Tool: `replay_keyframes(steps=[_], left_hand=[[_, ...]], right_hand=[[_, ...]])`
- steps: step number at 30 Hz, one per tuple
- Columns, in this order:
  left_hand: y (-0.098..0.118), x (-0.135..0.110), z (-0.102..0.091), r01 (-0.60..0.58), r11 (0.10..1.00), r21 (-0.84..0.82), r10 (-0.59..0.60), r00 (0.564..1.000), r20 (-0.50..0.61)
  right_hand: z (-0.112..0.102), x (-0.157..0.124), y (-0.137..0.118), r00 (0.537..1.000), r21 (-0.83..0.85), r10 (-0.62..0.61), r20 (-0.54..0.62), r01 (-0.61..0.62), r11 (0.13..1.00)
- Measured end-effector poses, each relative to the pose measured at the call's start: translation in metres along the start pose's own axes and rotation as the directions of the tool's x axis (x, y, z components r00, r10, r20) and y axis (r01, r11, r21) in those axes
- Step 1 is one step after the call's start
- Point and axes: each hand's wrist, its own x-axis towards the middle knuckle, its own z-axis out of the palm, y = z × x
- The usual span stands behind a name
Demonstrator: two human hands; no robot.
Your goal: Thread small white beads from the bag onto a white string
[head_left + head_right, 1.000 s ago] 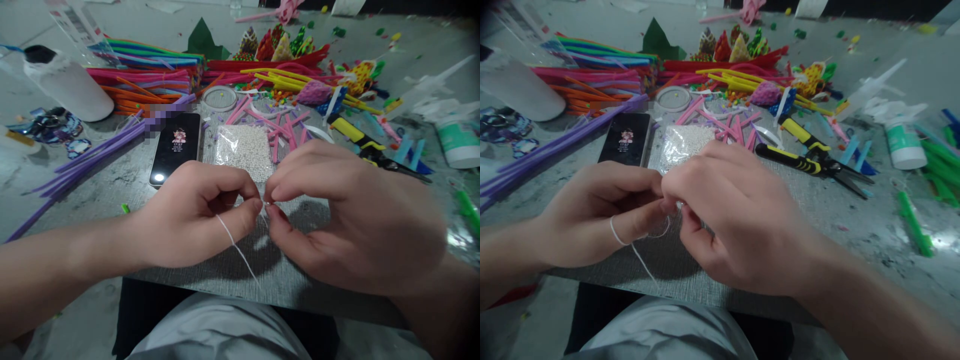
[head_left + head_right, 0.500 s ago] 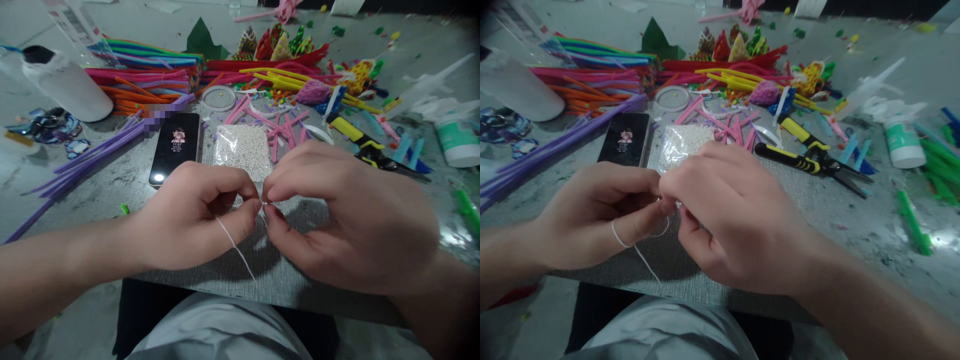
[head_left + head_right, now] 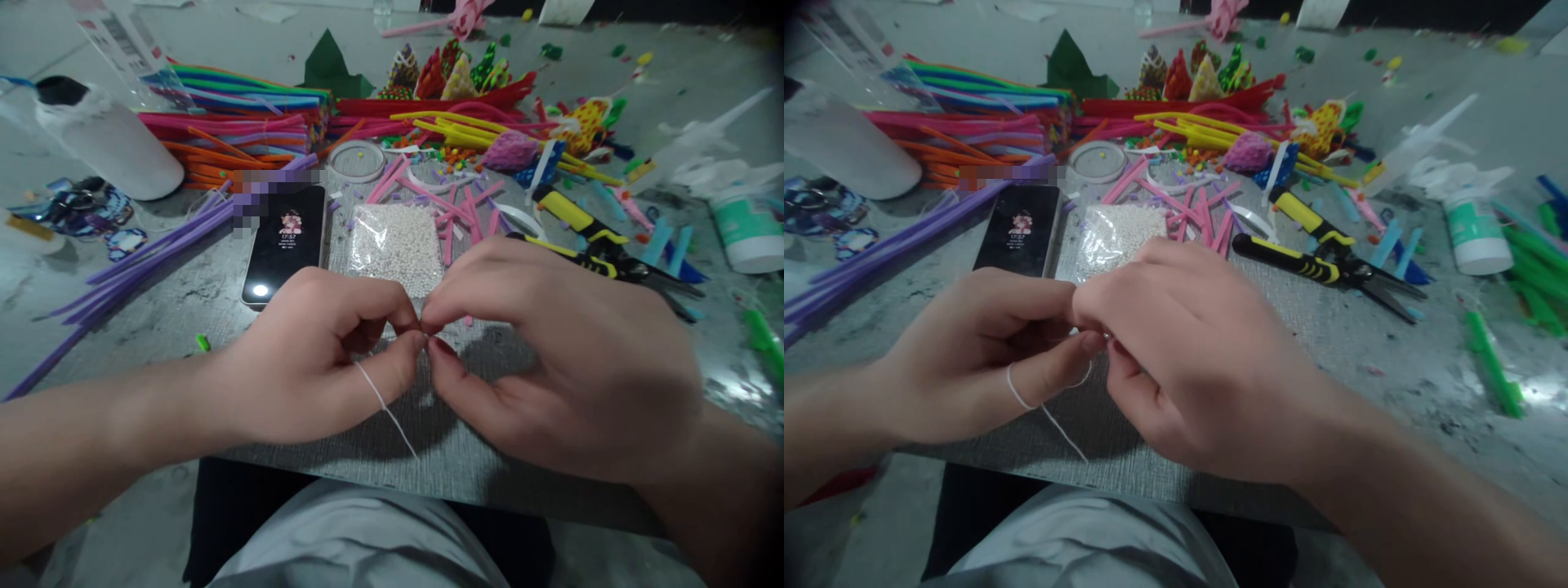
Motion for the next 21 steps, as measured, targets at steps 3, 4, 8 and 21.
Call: replay_keyframes(steps=[3,4,8,21], left_hand=[[-0.001,0.000,0.000,-0.007,1.000,0.018,0.007,1.000,-0.009],[-0.002,0.000,0.000,-0.011,1.000,0.021,0.012,1.000,-0.017],[-0.006,-0.001,0.001,0.004,1.000,0.031,-0.002,0.999,-0.049],[-0.011,-0.003,0.009,0.148,0.947,-0.286,-0.162,0.986,-0.028]], right_hand=[[0.000,0.000,-0.001,1.000,-0.029,0.013,0.008,-0.013,1.000],[0.000,0.000,-0.002,1.000,-0.040,0.020,0.006,-0.020,0.999],[0.001,-0.002,-0.002,1.000,-0.065,0.026,-0.010,-0.026,0.998],[0.004,0.001,-0.007,0.990,-0.037,0.136,0.025,-0.135,0.990]])
